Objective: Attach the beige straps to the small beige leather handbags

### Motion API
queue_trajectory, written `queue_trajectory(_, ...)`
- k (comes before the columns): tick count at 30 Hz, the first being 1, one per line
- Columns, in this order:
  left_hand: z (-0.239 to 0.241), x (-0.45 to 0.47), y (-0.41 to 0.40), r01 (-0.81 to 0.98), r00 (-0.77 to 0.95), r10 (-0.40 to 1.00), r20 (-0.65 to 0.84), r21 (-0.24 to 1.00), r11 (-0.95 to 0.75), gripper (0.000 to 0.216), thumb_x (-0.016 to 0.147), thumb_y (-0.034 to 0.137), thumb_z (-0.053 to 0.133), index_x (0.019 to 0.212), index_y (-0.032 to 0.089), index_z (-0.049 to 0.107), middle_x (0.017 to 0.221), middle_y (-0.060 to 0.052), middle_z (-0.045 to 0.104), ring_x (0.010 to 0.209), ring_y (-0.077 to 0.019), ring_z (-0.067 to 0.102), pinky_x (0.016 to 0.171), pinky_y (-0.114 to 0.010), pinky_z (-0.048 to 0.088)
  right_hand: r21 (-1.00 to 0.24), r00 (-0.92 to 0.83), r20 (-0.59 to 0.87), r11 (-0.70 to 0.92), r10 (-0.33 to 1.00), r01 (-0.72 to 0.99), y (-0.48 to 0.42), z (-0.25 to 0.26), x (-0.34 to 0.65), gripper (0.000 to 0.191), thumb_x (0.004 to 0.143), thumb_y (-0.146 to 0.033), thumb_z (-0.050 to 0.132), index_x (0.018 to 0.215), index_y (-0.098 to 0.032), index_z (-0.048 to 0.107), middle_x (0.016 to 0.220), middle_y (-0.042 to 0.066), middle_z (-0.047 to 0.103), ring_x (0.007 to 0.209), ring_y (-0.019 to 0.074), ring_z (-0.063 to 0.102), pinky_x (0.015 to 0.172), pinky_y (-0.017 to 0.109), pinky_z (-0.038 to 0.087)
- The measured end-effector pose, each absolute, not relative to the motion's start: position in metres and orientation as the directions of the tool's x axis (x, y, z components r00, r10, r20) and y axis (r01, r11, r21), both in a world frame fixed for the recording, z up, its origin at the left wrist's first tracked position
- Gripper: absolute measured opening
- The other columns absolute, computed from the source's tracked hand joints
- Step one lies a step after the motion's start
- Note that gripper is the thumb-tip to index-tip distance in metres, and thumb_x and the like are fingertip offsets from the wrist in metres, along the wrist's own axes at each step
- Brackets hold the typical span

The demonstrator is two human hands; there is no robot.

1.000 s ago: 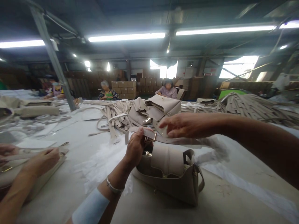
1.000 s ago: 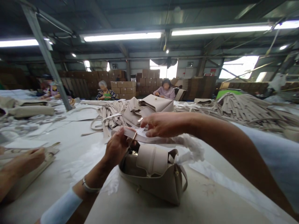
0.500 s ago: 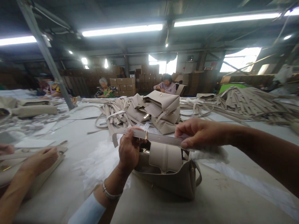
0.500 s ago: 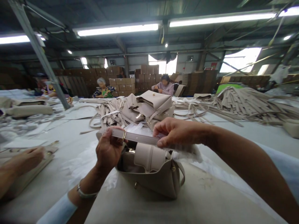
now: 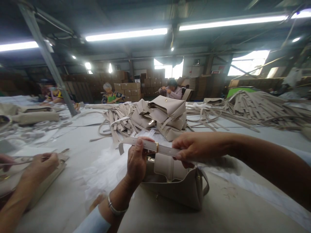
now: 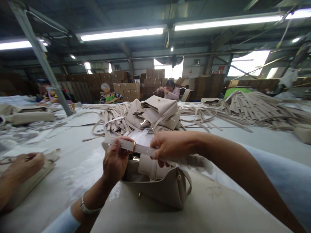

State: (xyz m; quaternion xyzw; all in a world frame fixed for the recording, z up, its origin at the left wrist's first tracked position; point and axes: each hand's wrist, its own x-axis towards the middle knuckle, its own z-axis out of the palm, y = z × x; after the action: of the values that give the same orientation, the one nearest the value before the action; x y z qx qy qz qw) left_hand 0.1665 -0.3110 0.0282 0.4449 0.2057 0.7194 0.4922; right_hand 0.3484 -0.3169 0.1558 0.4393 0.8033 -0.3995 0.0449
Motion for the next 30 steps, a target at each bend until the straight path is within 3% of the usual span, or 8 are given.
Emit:
queue_trajectory(3, 0.024, 0.158, -0.312, -0.382, -0.06, 0.862, 0.504, 0.786, -0.486, 0.038, 0.091, 0.048, 0.046, 0.093, 0.015, 0.063, 0.086, -0.006, 0.066, 0.077, -0.0149, 0.061, 0.07, -0.024, 0.047, -0.679, -0.571, -0.413, 0.177, 0.71, 0.712, -0.314, 0.148, 0.333, 0.013, 0.085, -0.02, 0.048, 0.073, -0.016, 0.051, 0.061, 0.0, 0.057, 0.051, 0.0096, 0.049, 0.051, 0.021, 0.039)
queue_trajectory(8, 0.01, 0.138, -0.313, -0.082, 0.253, 0.81, 0.53, 0.846, -0.527, 0.043, 0.089, 0.04, 0.053, 0.126, 0.018, 0.052, 0.125, -0.011, 0.055, 0.119, -0.0249, 0.048, 0.102, -0.036, 0.036, -0.787, -0.63, -0.396, 0.106, 0.668, 0.608, -0.31, 0.137, 0.333, 0.022, 0.084, -0.034, 0.056, 0.076, -0.015, 0.051, 0.058, -0.002, 0.053, 0.05, 0.0077, 0.046, 0.049, 0.019, 0.038)
queue_trajectory(14, 0.012, 0.138, -0.303, -0.006, 0.274, 0.762, 0.586, 0.794, -0.608, 0.047, 0.092, 0.038, 0.046, 0.134, 0.017, 0.046, 0.117, -0.011, 0.059, 0.12, -0.0253, 0.048, 0.109, -0.041, 0.027, -0.843, -0.637, -0.361, 0.054, 0.681, 0.535, -0.306, 0.14, 0.328, 0.039, 0.079, -0.052, 0.062, 0.077, -0.015, 0.05, 0.059, -0.002, 0.055, 0.05, 0.0069, 0.048, 0.049, 0.018, 0.04)
queue_trajectory(18, 0.025, 0.147, -0.3, 0.128, 0.26, 0.727, 0.636, 0.723, -0.679, 0.04, 0.093, 0.036, 0.041, 0.127, 0.015, 0.05, 0.116, -0.013, 0.059, 0.118, -0.0238, 0.049, 0.105, -0.037, 0.033, -0.824, -0.549, -0.321, 0.059, 0.772, 0.564, -0.304, 0.143, 0.321, 0.04, 0.08, -0.055, 0.06, 0.083, -0.016, 0.049, 0.061, -0.001, 0.058, 0.051, 0.0095, 0.054, 0.049, 0.02, 0.042)
queue_trajectory(21, 0.029, 0.153, -0.303, 0.271, 0.244, 0.769, 0.592, 0.719, -0.64, 0.028, 0.094, 0.035, 0.04, 0.106, 0.016, 0.056, 0.096, -0.01, 0.063, 0.09, -0.0209, 0.058, 0.082, -0.033, 0.044, -0.808, -0.507, -0.311, 0.058, 0.804, 0.587, -0.303, 0.139, 0.321, 0.04, 0.081, -0.055, 0.058, 0.08, -0.016, 0.048, 0.059, -0.001, 0.057, 0.048, 0.0096, 0.053, 0.045, 0.02, 0.039)
queue_trajectory(24, 0.028, 0.157, -0.307, 0.366, 0.167, 0.797, 0.581, 0.714, -0.597, 0.021, 0.094, 0.035, 0.039, 0.088, 0.019, 0.052, 0.074, -0.003, 0.059, 0.067, -0.0166, 0.053, 0.061, -0.027, 0.037, -0.815, -0.478, -0.282, 0.055, 0.832, 0.577, -0.303, 0.13, 0.325, 0.038, 0.084, -0.053, 0.054, 0.077, -0.016, 0.047, 0.057, -0.002, 0.054, 0.047, 0.009, 0.05, 0.044, 0.02, 0.037)
queue_trajectory(27, 0.027, 0.159, -0.308, 0.42, 0.185, 0.756, 0.628, 0.645, -0.638, 0.022, 0.095, 0.033, 0.038, 0.082, 0.02, 0.049, 0.075, -0.002, 0.057, 0.067, -0.0154, 0.052, 0.061, -0.026, 0.035, -0.764, -0.447, -0.257, 0.103, 0.857, 0.637, -0.302, 0.126, 0.328, 0.032, 0.089, -0.047, 0.047, 0.084, -0.015, 0.051, 0.068, 0.002, 0.059, 0.054, 0.0109, 0.054, 0.049, 0.022, 0.039)
queue_trajectory(30, 0.028, 0.161, -0.307, 0.487, 0.21, 0.744, 0.635, 0.592, -0.643, 0.022, 0.095, 0.032, 0.037, 0.083, 0.02, 0.05, 0.078, -0.002, 0.058, 0.07, -0.0164, 0.054, 0.063, -0.027, 0.035, -0.654, -0.431, -0.084, 0.277, 0.898, 0.704, -0.3, 0.135, 0.328, 0.028, 0.089, -0.036, 0.048, 0.102, -0.014, 0.057, 0.093, 0.007, 0.064, 0.075, 0.0151, 0.06, 0.06, 0.024, 0.043)
